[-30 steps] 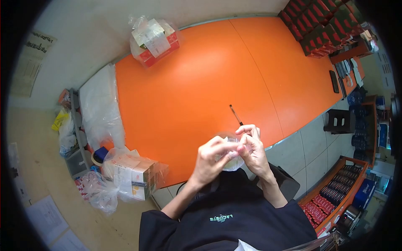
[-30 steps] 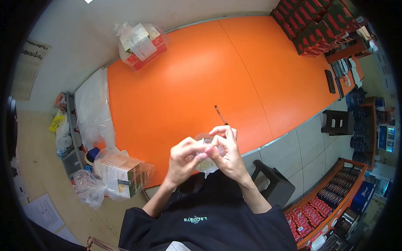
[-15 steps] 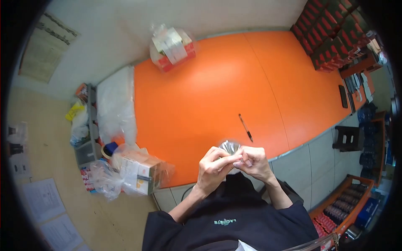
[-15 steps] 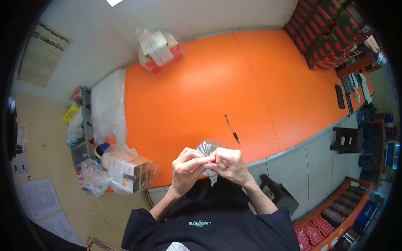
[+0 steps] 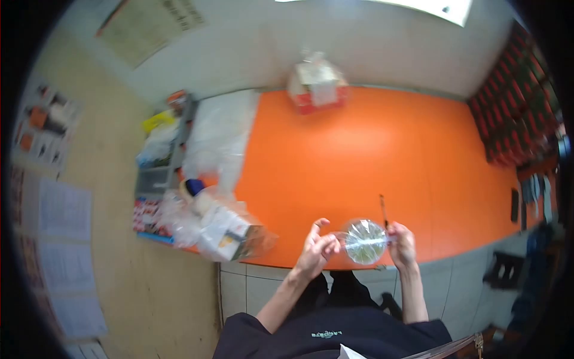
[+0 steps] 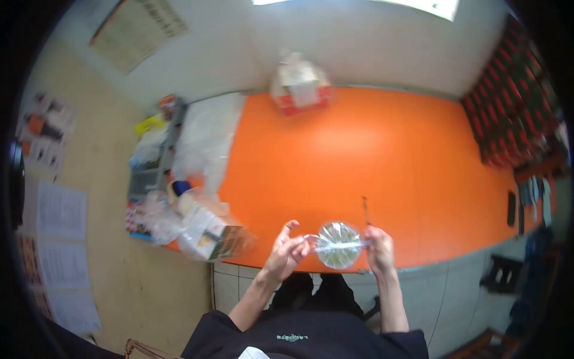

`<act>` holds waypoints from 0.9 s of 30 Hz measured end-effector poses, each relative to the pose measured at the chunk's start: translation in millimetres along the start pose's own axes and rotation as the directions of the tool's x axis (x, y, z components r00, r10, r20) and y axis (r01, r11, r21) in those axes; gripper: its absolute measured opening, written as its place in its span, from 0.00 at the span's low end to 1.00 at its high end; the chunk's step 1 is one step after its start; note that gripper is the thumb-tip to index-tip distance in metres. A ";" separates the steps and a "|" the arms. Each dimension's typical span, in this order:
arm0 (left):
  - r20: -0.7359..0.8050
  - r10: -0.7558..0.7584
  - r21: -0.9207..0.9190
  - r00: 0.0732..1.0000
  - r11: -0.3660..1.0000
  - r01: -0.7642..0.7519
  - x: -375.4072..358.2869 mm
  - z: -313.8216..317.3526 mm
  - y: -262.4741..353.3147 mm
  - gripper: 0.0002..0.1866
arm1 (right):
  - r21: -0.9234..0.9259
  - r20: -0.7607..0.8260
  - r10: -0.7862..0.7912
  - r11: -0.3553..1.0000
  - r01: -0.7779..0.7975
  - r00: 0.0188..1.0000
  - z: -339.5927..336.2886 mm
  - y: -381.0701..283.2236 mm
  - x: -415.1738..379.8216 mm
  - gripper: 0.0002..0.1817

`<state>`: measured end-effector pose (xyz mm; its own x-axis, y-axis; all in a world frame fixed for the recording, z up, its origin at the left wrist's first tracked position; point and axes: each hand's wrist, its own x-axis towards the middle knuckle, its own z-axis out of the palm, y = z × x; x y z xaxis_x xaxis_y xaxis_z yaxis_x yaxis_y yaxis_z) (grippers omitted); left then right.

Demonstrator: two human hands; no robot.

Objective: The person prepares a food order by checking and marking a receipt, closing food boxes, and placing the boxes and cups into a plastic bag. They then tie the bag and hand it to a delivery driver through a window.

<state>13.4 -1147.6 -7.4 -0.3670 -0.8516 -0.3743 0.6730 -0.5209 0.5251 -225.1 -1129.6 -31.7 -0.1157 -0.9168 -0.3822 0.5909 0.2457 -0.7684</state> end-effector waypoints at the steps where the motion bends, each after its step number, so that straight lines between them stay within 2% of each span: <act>1: 0.120 0.066 -0.039 0.991 0.997 -0.062 -17.6 5.9 18.4 0.25 | -0.003 0.121 -0.161 0.987 0.163 0.980 4.1 -2.7 0.9 0.14; 2: 0.160 0.148 0.002 0.976 0.989 -0.150 -36.0 10.6 32.4 0.28 | -0.106 0.332 -0.151 0.975 0.196 0.931 27.8 -31.4 -9.3 0.17; 3: 0.211 0.228 0.041 0.951 0.969 -0.242 -52.1 15.1 45.9 0.31 | -0.322 0.498 -0.091 0.904 0.281 0.862 64.7 -44.9 -20.3 0.16; 4: 0.268 0.255 0.145 0.929 0.943 -0.301 -72.7 21.1 61.6 0.34 | -0.503 0.679 0.081 0.775 0.382 0.729 93.9 -59.5 -25.5 0.11; 5: 0.327 0.270 0.247 0.906 0.901 -0.358 -92.7 24.5 75.5 0.37 | -0.484 0.818 0.112 0.663 0.571 0.564 132.6 -68.1 -31.9 0.10; 6: 0.362 0.325 0.398 0.874 0.793 -0.460 -108.3 21.4 87.1 0.43 | -0.482 0.854 0.193 0.644 0.594 0.484 163.5 -70.3 -39.2 0.10; 7: 0.362 0.400 0.514 0.842 0.667 -0.539 -123.9 20.8 95.5 0.40 | -0.565 0.822 0.331 0.578 0.589 0.463 195.9 -75.0 -51.9 0.10; 9: 0.291 0.482 0.819 0.826 0.321 -0.475 -163.8 44.9 123.0 0.37 | -0.315 0.946 0.222 0.456 0.832 0.236 252.2 -65.5 -65.3 0.08; 12: 0.138 0.553 0.950 0.822 0.160 -0.267 -206.0 33.0 146.4 0.33 | -0.163 0.979 0.182 0.400 0.902 0.096 312.0 -32.5 -81.0 0.07; 15: 0.010 0.463 0.983 0.886 0.156 -0.093 -230.5 7.6 193.7 0.32 | -0.329 0.931 0.310 0.489 0.808 0.191 355.1 3.3 -83.9 0.06; 16: 0.050 0.397 0.985 0.917 0.130 -0.110 -237.2 0.1 213.1 0.29 | -0.353 0.918 0.358 0.535 0.767 0.173 360.8 12.5 -78.0 0.09; 17: 0.080 0.386 0.991 0.919 0.065 -0.114 -244.7 -12.1 229.7 0.28 | -0.324 0.944 0.160 0.613 0.720 0.289 355.6 31.6 -71.3 0.11; 19: 0.148 0.372 0.989 0.916 -0.047 -0.141 -255.1 -33.4 259.5 0.25 | -0.216 0.836 -0.210 0.723 0.657 0.506 337.5 74.4 -48.7 0.17; 20: 0.057 0.306 0.990 0.950 0.106 -0.094 -263.4 -43.1 275.3 0.20 | -0.344 0.776 -0.220 0.637 0.690 0.591 340.6 82.4 -38.1 0.21; 22: -0.077 0.216 0.848 0.973 0.528 -0.050 -271.4 -78.1 290.4 0.17 | -0.592 0.618 -0.279 0.451 0.668 0.736 343.6 101.2 -23.6 0.29; 23: -0.133 0.136 0.716 0.982 0.698 0.001 -272.1 -95.6 295.9 0.16 | -0.488 0.704 -0.235 0.524 0.698 0.670 351.4 123.0 -15.8 0.33; 25: -0.151 0.171 0.662 0.974 0.749 -0.029 -265.1 -119.4 314.4 0.15 | -0.372 0.804 -0.194 0.572 0.731 0.561 380.4 158.5 0.0 0.34; 27: -0.124 0.274 0.631 0.954 0.763 -0.138 -253.5 -131.7 316.0 0.15 | -0.368 0.856 -0.137 0.516 0.773 0.499 400.0 174.0 13.3 0.29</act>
<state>403.6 -1088.5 152.7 -0.0860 -0.9476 -0.3075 0.1591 -0.3178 0.9347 195.5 -1224.9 34.8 0.5449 -0.7603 0.3537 -0.0787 -0.4663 -0.8811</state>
